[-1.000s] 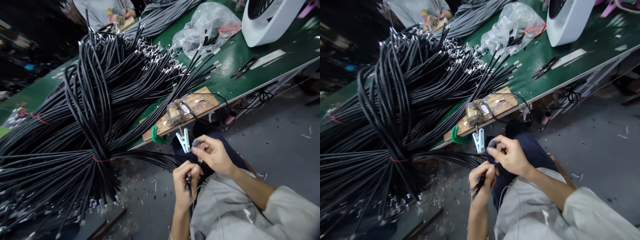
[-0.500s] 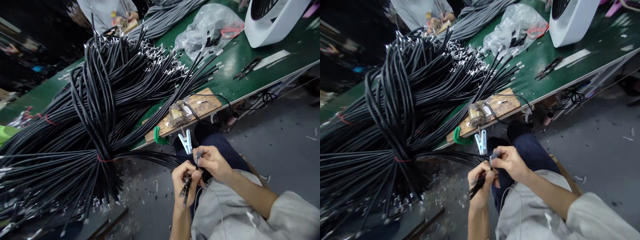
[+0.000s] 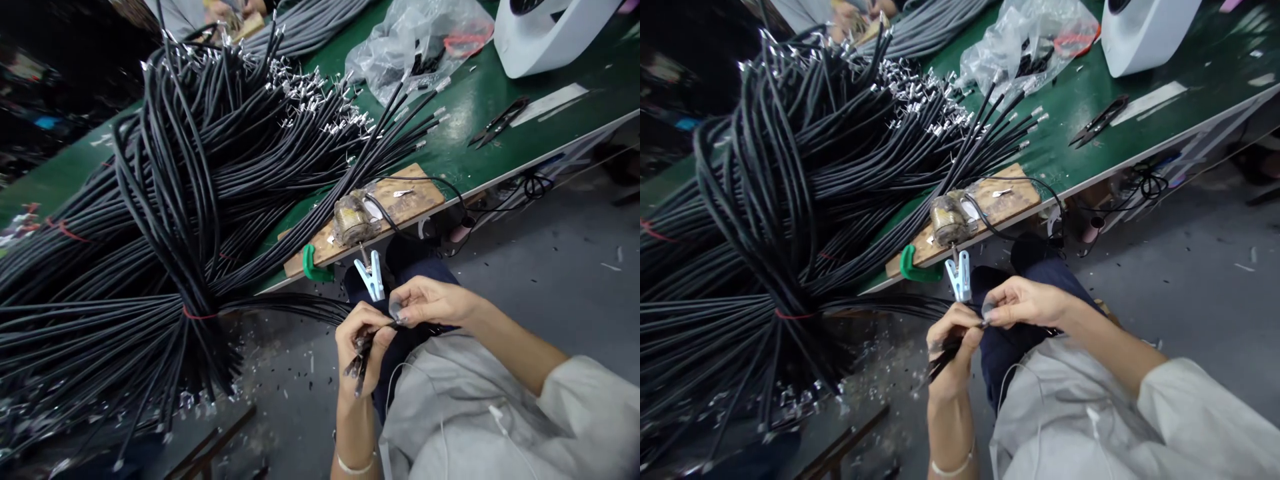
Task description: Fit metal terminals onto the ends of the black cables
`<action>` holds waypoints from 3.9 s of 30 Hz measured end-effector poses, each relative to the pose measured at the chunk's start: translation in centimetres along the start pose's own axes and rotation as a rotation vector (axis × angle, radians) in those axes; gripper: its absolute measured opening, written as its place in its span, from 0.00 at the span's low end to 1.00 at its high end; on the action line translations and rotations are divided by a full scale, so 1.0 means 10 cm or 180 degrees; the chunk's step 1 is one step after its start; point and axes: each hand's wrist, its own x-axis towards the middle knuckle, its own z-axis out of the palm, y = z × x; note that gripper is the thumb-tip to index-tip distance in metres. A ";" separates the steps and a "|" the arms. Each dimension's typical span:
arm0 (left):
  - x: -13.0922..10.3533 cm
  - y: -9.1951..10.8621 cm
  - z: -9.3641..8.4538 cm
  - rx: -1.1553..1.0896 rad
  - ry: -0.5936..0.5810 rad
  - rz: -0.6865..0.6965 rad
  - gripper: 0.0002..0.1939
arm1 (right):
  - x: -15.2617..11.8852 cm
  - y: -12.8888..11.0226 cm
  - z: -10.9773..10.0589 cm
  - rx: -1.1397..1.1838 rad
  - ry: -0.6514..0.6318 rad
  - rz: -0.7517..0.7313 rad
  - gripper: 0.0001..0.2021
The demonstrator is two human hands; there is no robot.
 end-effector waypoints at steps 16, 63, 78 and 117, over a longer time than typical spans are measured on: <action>0.07 -0.05 0.01 -0.0535 0.0628 -0.0100 0.06 | 0.54 -0.17 0.15 0.0818 0.0756 -0.0819 0.20; -0.14 0.00 0.09 -0.0167 0.0182 -0.0750 0.17 | 0.03 0.25 0.29 0.0329 0.1304 -0.1101 0.15; -0.07 -0.01 0.21 0.0084 0.0605 -0.0698 0.04 | -0.18 0.06 0.19 -0.1891 0.2841 -0.1693 0.06; -0.04 -0.08 0.35 0.1077 0.0968 -0.0156 0.08 | -0.19 0.15 0.34 -0.3356 0.3040 -0.1782 0.14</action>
